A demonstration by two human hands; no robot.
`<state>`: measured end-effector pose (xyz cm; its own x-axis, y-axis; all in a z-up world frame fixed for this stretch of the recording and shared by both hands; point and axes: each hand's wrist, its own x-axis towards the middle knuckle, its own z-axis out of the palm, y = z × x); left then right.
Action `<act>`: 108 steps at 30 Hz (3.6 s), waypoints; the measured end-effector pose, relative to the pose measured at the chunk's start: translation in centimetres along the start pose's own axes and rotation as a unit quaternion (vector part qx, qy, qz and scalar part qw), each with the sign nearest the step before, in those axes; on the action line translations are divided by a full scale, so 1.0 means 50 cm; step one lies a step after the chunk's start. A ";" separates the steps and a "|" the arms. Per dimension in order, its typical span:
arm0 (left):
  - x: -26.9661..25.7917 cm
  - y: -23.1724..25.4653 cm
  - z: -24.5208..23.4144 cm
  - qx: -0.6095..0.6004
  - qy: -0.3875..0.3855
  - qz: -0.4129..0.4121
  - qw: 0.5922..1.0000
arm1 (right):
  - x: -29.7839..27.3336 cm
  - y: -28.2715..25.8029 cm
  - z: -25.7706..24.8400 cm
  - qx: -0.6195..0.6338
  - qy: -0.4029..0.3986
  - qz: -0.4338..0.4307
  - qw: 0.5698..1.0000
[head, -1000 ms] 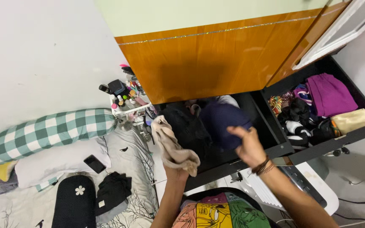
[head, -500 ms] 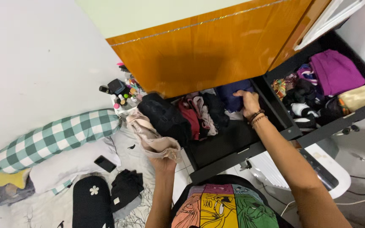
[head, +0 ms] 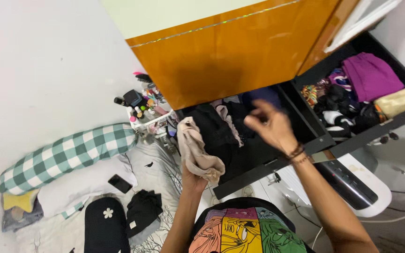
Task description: The person folds various garments, including shirts and pants, on a bed and places them into a drawer. The person handles items one at a time, folding them neatly before stacking them in the drawer.
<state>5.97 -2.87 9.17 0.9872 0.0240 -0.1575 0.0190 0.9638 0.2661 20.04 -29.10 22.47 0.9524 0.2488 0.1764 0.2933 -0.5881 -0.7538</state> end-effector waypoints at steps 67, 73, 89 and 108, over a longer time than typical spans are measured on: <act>0.312 0.004 0.079 0.933 -0.358 -0.030 0.018 | -0.021 0.130 -0.061 0.410 0.266 0.143 0.860; 0.285 -0.011 0.214 0.944 -0.313 -0.044 0.096 | -0.029 0.116 -0.069 0.460 0.271 0.159 0.830; 0.426 -0.197 0.171 0.898 -0.411 -0.055 -0.146 | 0.003 0.104 -0.011 0.485 0.242 0.141 0.828; 0.401 -0.109 0.161 0.899 -0.420 0.124 -0.021 | 0.061 0.063 0.088 0.134 0.197 0.042 0.970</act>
<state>26.93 -9.79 12.21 0.6257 -0.7731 -0.1041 -0.7756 -0.6023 -0.1891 23.49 -26.82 17.85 0.9456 -0.1365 0.2952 0.2307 -0.3584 -0.9046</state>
